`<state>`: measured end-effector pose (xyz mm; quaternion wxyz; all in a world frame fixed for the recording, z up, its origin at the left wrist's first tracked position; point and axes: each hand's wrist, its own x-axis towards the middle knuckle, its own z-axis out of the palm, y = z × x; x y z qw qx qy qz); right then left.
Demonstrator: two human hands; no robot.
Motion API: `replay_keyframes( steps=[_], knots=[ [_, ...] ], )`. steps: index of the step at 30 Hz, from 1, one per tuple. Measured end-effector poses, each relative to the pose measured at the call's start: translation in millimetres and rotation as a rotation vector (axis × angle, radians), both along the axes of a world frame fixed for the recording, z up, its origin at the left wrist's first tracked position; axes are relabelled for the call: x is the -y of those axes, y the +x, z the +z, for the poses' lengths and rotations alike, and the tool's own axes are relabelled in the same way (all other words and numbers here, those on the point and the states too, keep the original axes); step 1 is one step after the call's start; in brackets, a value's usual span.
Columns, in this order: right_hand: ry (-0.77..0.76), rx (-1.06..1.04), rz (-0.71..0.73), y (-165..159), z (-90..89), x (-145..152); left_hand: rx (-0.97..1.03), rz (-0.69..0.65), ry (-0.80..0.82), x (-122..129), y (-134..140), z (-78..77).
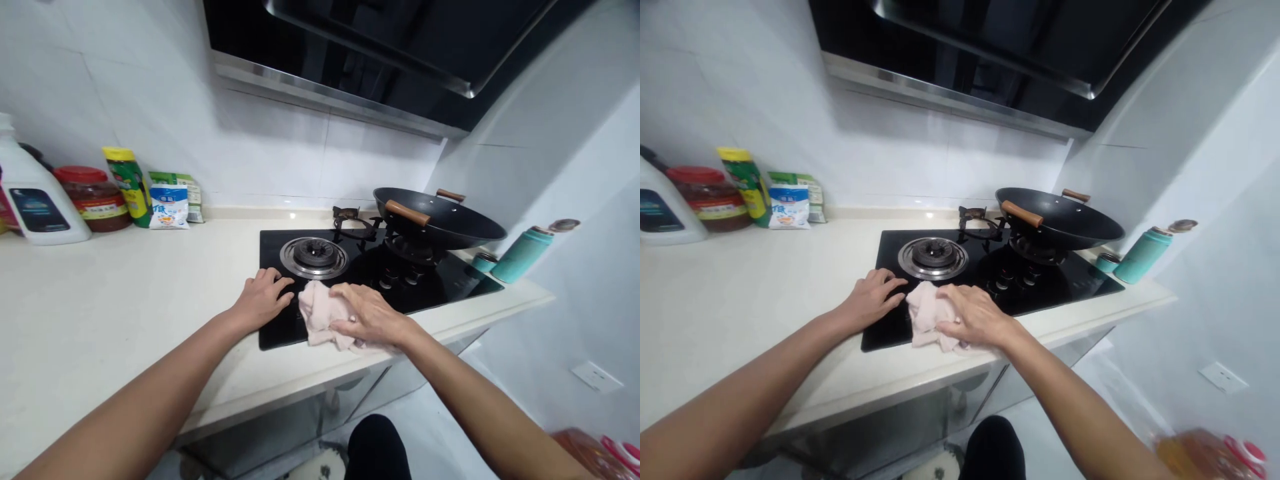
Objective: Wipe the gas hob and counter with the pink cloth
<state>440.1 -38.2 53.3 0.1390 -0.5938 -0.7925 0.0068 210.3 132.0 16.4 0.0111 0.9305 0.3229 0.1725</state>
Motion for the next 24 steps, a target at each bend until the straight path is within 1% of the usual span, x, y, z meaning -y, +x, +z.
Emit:
replay_keyframes(
  steps=[3, 6, 9, 12, 18, 21, 24],
  knots=[
    [0.018, 0.034, 0.037, -14.9, -5.4, 11.7, 0.029, -0.012, 0.002, -5.5, -2.1, -3.6],
    [0.054, 0.045, -0.045, -20.6, -12.0, 15.7, 0.054, -0.027, 0.008, -12.1, -3.7, -6.9],
    [0.086, 0.01, -0.125, -9.5, -17.9, 17.6, 0.045, -0.029, -0.004, -17.3, -5.3, -8.0],
    [0.126, -0.014, -0.162, 20.7, -23.7, 24.8, 0.038, -0.038, -0.017, -20.2, -6.9, -8.1],
    [0.147, 0.033, -0.311, 104.3, -32.5, 58.3, 0.036, -0.036, -0.042, -19.9, -7.4, -8.3],
    [0.117, 0.061, -0.465, 144.3, -35.9, 76.5, 0.056, -0.031, -0.041, -19.2, -7.1, -8.6],
    [0.091, 0.098, -0.683, 186.4, -40.0, 93.0, 0.067, -0.034, -0.046, -18.8, -6.9, -8.6]
  ],
)
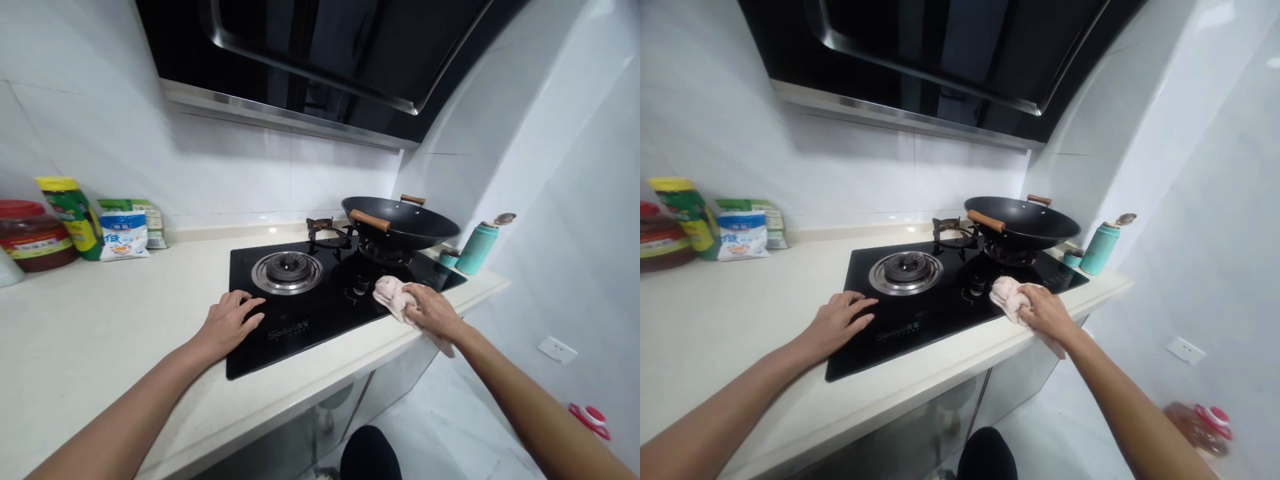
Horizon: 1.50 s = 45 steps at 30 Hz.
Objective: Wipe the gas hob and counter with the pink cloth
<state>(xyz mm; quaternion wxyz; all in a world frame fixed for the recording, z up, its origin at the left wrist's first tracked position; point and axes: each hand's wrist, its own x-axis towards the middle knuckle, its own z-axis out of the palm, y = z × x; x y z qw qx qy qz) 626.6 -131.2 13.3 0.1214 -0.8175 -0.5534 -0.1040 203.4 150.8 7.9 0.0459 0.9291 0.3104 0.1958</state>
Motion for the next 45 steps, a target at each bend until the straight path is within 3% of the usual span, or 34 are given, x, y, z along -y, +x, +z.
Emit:
replay_keyframes(
  steps=[5, 8, 12, 17, 22, 29, 33, 36, 41, 45],
  knots=[
    [-0.073, 0.002, -0.336, 64.8, 1.3, 9.9, -0.016, 0.022, -0.008, 1.8, 2.3, -0.2],
    [-0.103, 0.009, -0.394, 82.5, 6.2, -4.8, -0.027, 0.053, 0.008, 2.9, 5.0, -1.4],
    [-0.118, 0.018, -0.353, 82.0, 9.4, -45.8, -0.022, 0.072, 0.041, 3.1, 6.9, -3.3],
    [-0.126, -0.028, -0.172, 71.3, 12.6, -98.4, -0.009, 0.06, 0.036, 3.1, 5.8, -4.0],
    [-0.144, -0.064, -0.057, 68.0, 17.3, -116.3, -0.02, 0.038, 0.017, 2.4, 4.1, -3.0],
    [-0.1, 0.016, -0.177, 48.5, 7.5, -90.3, -0.017, 0.022, -0.028, -1.4, 1.8, -3.7],
    [-0.079, 0.099, -0.227, 28.7, -1.9, -55.8, -0.024, 0.022, -0.01, 1.7, 2.5, -2.3],
    [-0.053, 0.108, -0.174, 17.4, -3.5, -24.1, -0.027, 0.024, -0.011, 5.2, 3.8, 0.0],
    [0.013, -0.251, 0.062, 12.8, 13.4, 16.2, -0.035, 0.044, 0.005, 9.9, 6.8, 1.2],
    [0.317, -0.465, 0.026, 13.7, 35.5, 5.2, -0.038, 0.05, 0.008, 11.6, 6.8, 1.3]
  ],
)
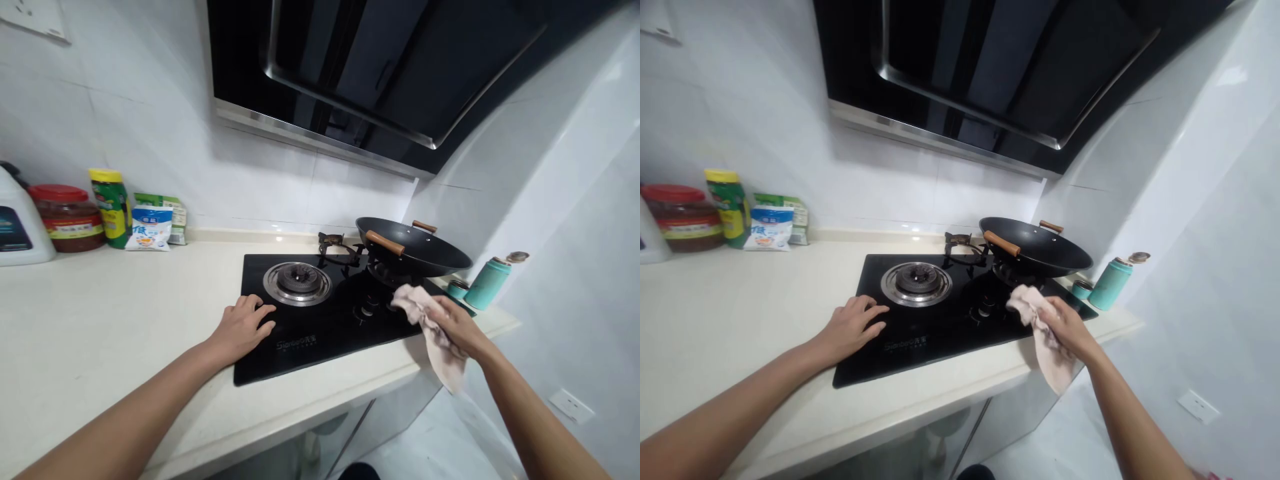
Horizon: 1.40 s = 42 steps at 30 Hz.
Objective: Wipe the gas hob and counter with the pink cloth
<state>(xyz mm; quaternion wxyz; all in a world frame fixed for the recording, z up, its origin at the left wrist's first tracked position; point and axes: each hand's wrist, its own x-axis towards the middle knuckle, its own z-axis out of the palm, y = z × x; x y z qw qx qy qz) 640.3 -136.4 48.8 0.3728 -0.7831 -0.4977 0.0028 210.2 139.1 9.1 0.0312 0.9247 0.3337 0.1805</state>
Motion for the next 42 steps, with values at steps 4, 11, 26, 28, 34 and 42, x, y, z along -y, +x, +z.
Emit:
replay_keyframes(
  steps=[4, 11, 26, 28, 34, 42],
  knots=[
    [0.194, -0.068, 0.034, -17.6, 17.4, -51.1, 0.011, -0.018, -0.022, 1.1, -2.2, 2.0],
    [-0.14, 0.263, -0.108, -48.3, 21.5, -148.5, 0.037, -0.033, -0.024, 2.2, -4.1, 2.7],
    [-0.537, 0.524, -0.099, -39.8, 5.2, -145.0, 0.023, -0.027, 0.022, 3.9, -1.6, -0.3],
    [-0.514, 0.562, -0.076, -50.3, -10.1, -132.4, 0.031, -0.028, 0.02, 4.1, -0.9, -0.8],
    [-0.314, 0.615, -0.158, -70.8, -50.3, -111.2, 0.038, -0.028, -0.006, 4.9, -1.1, 0.1],
    [-0.186, 0.661, -0.176, -77.2, -52.8, -93.3, 0.07, -0.046, -0.012, 4.0, -1.8, -1.7]
  ],
)
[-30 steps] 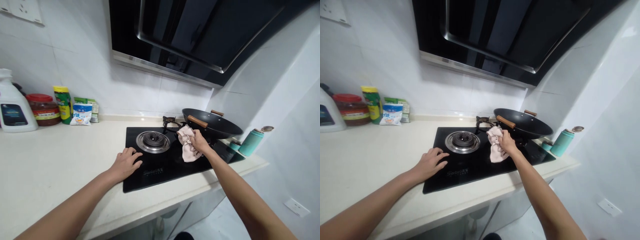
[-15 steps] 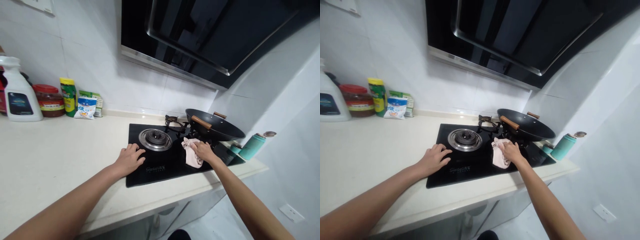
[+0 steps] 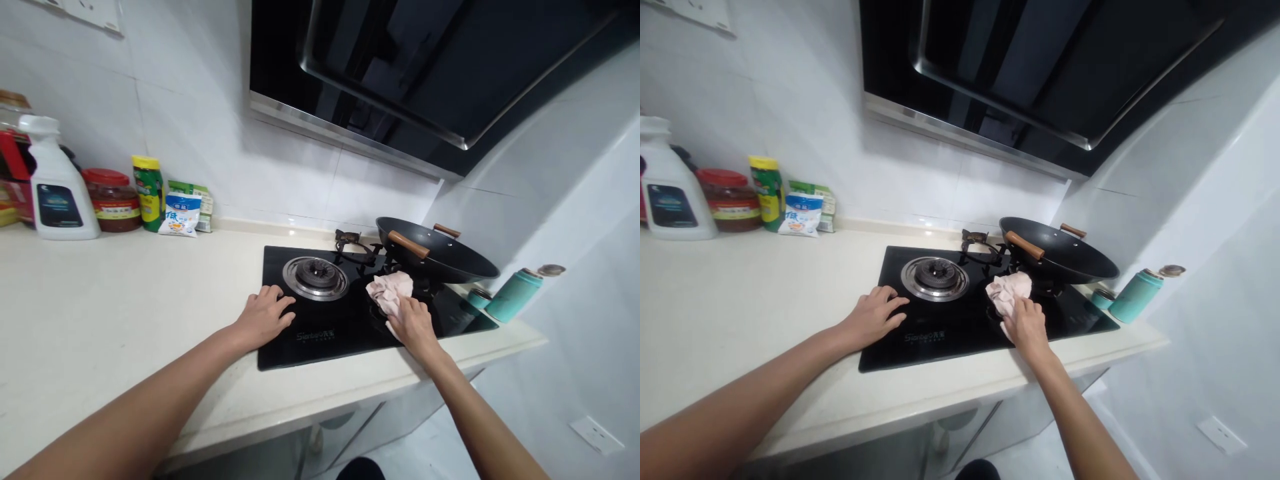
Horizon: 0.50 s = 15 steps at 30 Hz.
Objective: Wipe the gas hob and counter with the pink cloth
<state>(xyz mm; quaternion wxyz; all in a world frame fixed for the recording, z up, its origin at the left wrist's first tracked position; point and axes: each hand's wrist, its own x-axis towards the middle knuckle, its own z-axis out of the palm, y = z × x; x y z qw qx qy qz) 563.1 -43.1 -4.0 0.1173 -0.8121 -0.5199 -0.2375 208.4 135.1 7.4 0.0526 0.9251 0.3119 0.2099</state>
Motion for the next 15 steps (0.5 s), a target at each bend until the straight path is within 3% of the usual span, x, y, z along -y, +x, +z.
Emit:
replay_keyframes(
  steps=[4, 10, 12, 15],
  knots=[
    [-0.003, -0.066, 0.087, 7.1, 0.0, 25.2, -0.026, 0.013, -0.011, 1.7, 0.1, 2.5],
    [-0.093, -0.175, 0.171, 34.1, -2.2, 86.9, 0.002, 0.009, 0.002, -0.9, -0.1, -0.5],
    [-0.125, -0.202, 0.083, 54.1, -1.6, 104.3, 0.004, 0.016, 0.018, -2.3, -0.2, -2.2],
    [-0.166, -0.165, -0.16, 92.2, 4.2, 116.3, 0.002, 0.024, 0.027, -3.2, -0.2, -3.0]
  ],
)
